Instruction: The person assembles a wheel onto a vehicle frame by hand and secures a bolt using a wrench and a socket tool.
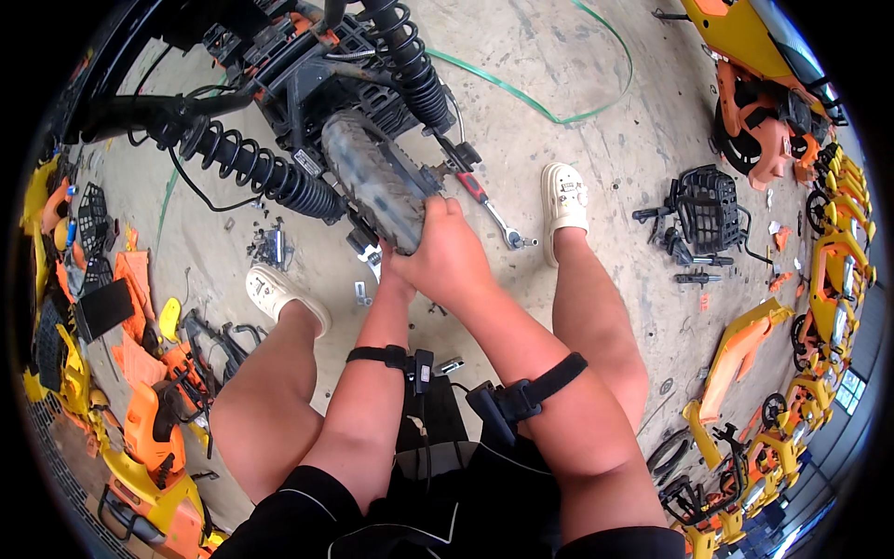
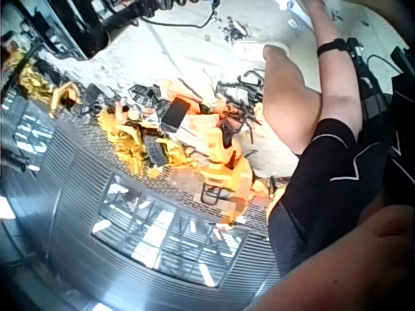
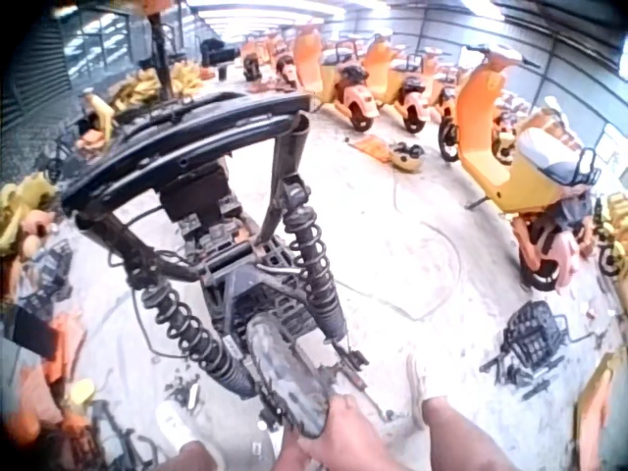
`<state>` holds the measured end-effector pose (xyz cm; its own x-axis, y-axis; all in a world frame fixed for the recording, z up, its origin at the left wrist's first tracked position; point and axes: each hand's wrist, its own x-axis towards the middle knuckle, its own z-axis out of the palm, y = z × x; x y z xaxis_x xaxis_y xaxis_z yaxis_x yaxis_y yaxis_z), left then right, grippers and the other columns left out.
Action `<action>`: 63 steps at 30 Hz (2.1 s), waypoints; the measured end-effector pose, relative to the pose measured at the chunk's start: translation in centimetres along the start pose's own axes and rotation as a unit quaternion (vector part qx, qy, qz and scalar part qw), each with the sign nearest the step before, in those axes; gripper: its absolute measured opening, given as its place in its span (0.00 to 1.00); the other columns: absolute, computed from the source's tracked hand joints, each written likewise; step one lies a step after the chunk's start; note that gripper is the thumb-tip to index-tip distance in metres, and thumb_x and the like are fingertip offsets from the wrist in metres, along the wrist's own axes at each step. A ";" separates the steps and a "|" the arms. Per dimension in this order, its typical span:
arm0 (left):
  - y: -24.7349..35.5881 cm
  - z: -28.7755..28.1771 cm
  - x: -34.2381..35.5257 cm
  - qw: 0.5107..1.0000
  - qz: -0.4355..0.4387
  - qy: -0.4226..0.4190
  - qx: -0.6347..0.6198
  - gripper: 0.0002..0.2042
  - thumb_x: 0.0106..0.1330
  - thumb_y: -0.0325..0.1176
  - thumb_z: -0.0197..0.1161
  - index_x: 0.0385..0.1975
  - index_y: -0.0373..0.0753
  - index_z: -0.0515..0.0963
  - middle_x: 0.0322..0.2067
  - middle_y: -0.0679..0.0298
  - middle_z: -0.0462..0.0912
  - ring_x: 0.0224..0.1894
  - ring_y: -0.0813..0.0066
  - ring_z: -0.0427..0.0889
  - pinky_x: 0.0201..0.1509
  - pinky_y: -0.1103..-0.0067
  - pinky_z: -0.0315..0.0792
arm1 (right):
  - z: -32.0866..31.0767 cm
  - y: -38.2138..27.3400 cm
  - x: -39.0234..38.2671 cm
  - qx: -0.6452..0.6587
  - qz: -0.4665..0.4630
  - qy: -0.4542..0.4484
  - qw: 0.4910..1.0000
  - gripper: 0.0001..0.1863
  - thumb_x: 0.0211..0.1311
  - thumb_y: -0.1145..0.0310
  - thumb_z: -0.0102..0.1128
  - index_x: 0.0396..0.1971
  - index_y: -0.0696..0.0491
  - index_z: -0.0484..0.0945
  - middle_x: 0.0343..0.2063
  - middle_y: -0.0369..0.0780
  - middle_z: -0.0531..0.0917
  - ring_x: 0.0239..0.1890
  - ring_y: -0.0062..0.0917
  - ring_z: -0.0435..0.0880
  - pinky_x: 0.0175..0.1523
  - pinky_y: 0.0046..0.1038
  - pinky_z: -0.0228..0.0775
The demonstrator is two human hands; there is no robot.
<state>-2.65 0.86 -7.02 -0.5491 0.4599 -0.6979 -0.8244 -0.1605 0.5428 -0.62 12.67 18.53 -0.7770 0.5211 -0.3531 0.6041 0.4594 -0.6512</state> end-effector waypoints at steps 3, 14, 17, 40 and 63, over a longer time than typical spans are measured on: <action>0.2 1.5 -0.9 1.000 0.001 0.006 0.018 0.47 0.72 0.61 0.57 0.78 0.42 0.39 0.70 0.53 0.65 0.68 0.60 0.70 0.68 0.68 0.68 | 0.0 0.4 -0.2 -0.009 0.012 0.001 1.000 0.37 0.44 0.60 0.77 0.49 0.69 0.71 0.48 0.58 0.77 0.50 0.51 0.81 0.53 0.40 0.77; 0.5 2.7 -3.2 0.998 0.000 0.031 0.049 0.44 0.73 0.61 0.55 0.77 0.41 0.44 0.70 0.54 0.65 0.68 0.60 0.70 0.67 0.68 0.68 | -1.5 0.0 -0.9 0.033 0.079 -0.019 0.996 0.37 0.40 0.57 0.79 0.44 0.68 0.73 0.47 0.57 0.77 0.47 0.49 0.83 0.51 0.40 0.78; 0.7 2.9 -3.5 0.998 -0.013 0.030 0.057 0.43 0.74 0.61 0.54 0.77 0.40 0.45 0.70 0.55 0.65 0.68 0.60 0.70 0.67 0.68 0.68 | -1.8 -0.2 -1.6 0.027 0.067 -0.017 0.997 0.35 0.40 0.58 0.78 0.43 0.67 0.73 0.47 0.56 0.78 0.47 0.49 0.83 0.51 0.41 0.79; 9.2 6.8 -10.1 0.979 -0.073 0.061 0.180 0.35 0.78 0.63 0.39 0.69 0.39 0.62 0.66 0.59 0.69 0.64 0.63 0.73 0.69 0.68 0.66 | -3.9 0.8 0.0 0.058 0.075 -0.091 0.991 0.40 0.43 0.55 0.78 0.52 0.64 0.72 0.54 0.53 0.77 0.56 0.45 0.82 0.57 0.40 0.78; 15.1 14.6 -14.8 0.885 -0.042 -0.013 0.464 0.52 0.73 0.57 0.58 0.69 0.17 0.33 0.70 0.37 0.58 0.71 0.59 0.62 0.73 0.73 0.58 | 2.6 19.2 6.8 0.143 0.158 -0.002 0.977 0.29 0.60 0.47 0.61 0.37 0.65 0.85 0.37 0.57 0.86 0.42 0.47 0.86 0.49 0.40 0.77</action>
<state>-4.97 4.43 18.34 -0.4789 0.4579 -0.7490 -0.3874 0.6554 0.6484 5.27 23.15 1.89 -0.5605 0.6014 -0.5693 0.7401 0.0553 -0.6702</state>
